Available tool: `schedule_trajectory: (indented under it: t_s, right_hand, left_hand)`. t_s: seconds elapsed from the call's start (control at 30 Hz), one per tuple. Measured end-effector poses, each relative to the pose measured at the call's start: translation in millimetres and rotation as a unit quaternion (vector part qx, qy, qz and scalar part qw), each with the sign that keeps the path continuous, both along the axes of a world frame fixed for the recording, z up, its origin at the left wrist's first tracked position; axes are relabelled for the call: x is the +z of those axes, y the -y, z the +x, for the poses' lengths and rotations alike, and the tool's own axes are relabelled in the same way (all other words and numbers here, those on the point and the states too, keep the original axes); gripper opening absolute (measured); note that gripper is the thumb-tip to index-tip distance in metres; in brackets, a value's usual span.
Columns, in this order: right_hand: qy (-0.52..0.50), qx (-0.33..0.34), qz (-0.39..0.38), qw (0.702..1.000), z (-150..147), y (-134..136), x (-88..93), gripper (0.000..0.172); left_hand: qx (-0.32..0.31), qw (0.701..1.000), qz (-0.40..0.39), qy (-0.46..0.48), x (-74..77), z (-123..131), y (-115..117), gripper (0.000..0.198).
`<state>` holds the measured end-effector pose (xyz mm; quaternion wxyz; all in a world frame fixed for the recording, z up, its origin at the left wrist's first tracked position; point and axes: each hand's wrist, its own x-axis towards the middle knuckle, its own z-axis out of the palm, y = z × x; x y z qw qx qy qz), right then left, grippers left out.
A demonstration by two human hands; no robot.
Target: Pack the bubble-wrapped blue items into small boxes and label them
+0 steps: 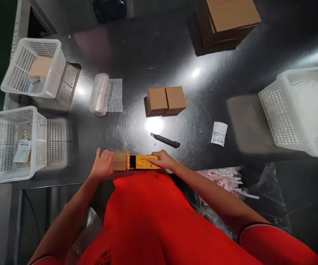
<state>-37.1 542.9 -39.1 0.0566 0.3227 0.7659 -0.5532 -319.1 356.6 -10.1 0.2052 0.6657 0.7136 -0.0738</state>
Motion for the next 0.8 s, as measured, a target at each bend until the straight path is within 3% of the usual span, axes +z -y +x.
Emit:
schedule_trajectory:
  t_s: [0.1,0.23,0.37,0.47,0.57,0.8]
  right_hand:
    - [-0.025,0.002,-0.019,1.000,-20.7,11.5,-6.4,0.051]
    - [-0.047,0.006,-0.057,0.997,-33.0,17.9,-11.3,0.054]
    - [-0.037,0.029,-0.061,0.997,-15.3,5.3,-16.2,0.054]
    - [0.007,0.049,-0.022,0.999,2.7,-6.5,-15.5,0.049]
    - [0.085,0.076,0.042,0.993,-4.1,-6.8,-2.6,0.047]
    - [0.208,0.098,0.124,0.965,-84.3,15.1,48.5,0.056]
  left_hand:
    - [0.004,0.999,-0.031,-0.027,5.6,12.8,-9.3,0.079]
    - [0.022,0.996,-0.078,-0.040,9.1,21.2,-20.3,0.064]
    - [0.024,0.994,-0.101,-0.039,11.9,17.3,-22.4,0.063]
    - [0.023,0.992,-0.116,-0.046,13.3,16.4,-23.6,0.061]
    - [0.022,0.991,-0.122,-0.055,13.2,17.0,-25.3,0.062]
    - [0.022,0.991,-0.121,-0.050,12.2,18.3,-29.4,0.066]
